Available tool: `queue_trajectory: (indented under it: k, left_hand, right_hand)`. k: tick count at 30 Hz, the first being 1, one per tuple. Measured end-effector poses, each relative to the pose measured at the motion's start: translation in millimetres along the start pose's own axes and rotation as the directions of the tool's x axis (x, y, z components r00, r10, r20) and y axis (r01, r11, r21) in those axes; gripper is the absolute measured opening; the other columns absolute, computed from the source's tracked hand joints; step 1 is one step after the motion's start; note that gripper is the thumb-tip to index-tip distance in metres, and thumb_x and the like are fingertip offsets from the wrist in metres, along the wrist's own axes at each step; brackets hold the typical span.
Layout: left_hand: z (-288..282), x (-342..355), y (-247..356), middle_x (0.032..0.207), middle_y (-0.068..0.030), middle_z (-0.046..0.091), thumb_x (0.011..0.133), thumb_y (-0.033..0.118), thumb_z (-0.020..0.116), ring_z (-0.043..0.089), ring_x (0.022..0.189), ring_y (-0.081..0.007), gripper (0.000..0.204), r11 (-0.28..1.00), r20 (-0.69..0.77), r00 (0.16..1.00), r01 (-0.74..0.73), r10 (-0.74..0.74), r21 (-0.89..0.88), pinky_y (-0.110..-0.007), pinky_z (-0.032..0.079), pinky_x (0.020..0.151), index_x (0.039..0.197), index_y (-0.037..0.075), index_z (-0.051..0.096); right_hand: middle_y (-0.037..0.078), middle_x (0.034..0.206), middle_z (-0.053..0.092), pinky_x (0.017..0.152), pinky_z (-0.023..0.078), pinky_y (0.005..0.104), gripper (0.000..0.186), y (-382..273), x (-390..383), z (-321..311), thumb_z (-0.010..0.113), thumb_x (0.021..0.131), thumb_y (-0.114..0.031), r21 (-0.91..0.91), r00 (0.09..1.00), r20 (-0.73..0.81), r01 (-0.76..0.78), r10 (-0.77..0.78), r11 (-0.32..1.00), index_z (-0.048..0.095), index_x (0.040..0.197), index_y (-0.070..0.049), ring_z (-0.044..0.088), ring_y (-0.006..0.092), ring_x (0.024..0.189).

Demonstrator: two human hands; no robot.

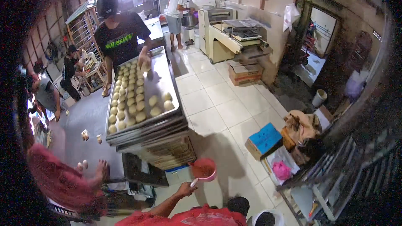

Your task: Kneading, shaping, and organizing dough balls on a metal workbench in a commercial bakery environment.

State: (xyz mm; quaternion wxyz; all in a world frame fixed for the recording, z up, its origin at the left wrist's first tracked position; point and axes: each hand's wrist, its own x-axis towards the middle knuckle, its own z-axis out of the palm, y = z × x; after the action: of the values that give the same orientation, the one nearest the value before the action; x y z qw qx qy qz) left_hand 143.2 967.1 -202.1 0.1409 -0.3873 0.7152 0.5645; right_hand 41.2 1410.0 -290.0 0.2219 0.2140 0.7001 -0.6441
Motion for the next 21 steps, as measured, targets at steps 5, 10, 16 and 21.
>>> queue_trajectory:
  k: [5,10,16,21]
  left_hand:
    - [-1,113,138,0.065,-0.0022,0.057,0.089,0.033,0.068,0.049,0.049,-0.0145,0.032,0.970,0.026,0.999,-0.021,0.028,-0.243,-0.032,0.041,0.048,0.092,0.001,0.066]
    - [-21,246,249,0.064,-0.0007,0.055,0.089,0.031,0.068,0.045,0.048,-0.0128,0.030,0.902,-0.005,1.000,0.000,-0.002,-0.431,-0.031,0.040,0.046,0.091,0.001,0.065]
    - [-93,327,355,0.064,-0.0010,0.056,0.089,0.028,0.068,0.046,0.047,-0.0121,0.027,0.899,-0.254,0.964,-0.045,-0.075,-0.435,-0.029,0.039,0.043,0.087,0.002,0.064]
    - [-177,406,390,0.063,-0.0024,0.057,0.089,0.026,0.068,0.048,0.047,-0.0135,0.024,0.815,-0.326,0.919,-0.007,-0.223,-0.579,-0.028,0.040,0.042,0.084,0.003,0.063]
  right_hand:
    - [0.014,0.098,0.065,0.075,0.052,0.0382,0.029,-96,141,44,0.059,0.095,-0.015,-0.178,0.998,0.063,0.006,0.006,0.984,0.059,0.118,0.004,0.058,0.0267,0.084]
    - [0.014,0.097,0.065,0.075,0.052,0.0376,0.029,-230,285,93,0.059,0.095,-0.015,-0.388,0.990,0.143,0.039,0.018,0.921,0.058,0.118,0.004,0.057,0.0263,0.083]
    - [0.014,0.095,0.065,0.075,0.051,0.0369,0.030,-376,406,196,0.060,0.095,-0.014,-0.590,0.976,0.219,0.120,0.016,0.798,0.058,0.118,0.004,0.057,0.0258,0.082]
    - [0.013,0.094,0.065,0.075,0.051,0.0363,0.030,-461,466,324,0.060,0.095,-0.014,-0.696,0.962,0.273,0.196,0.003,0.690,0.057,0.118,0.004,0.056,0.0253,0.081]
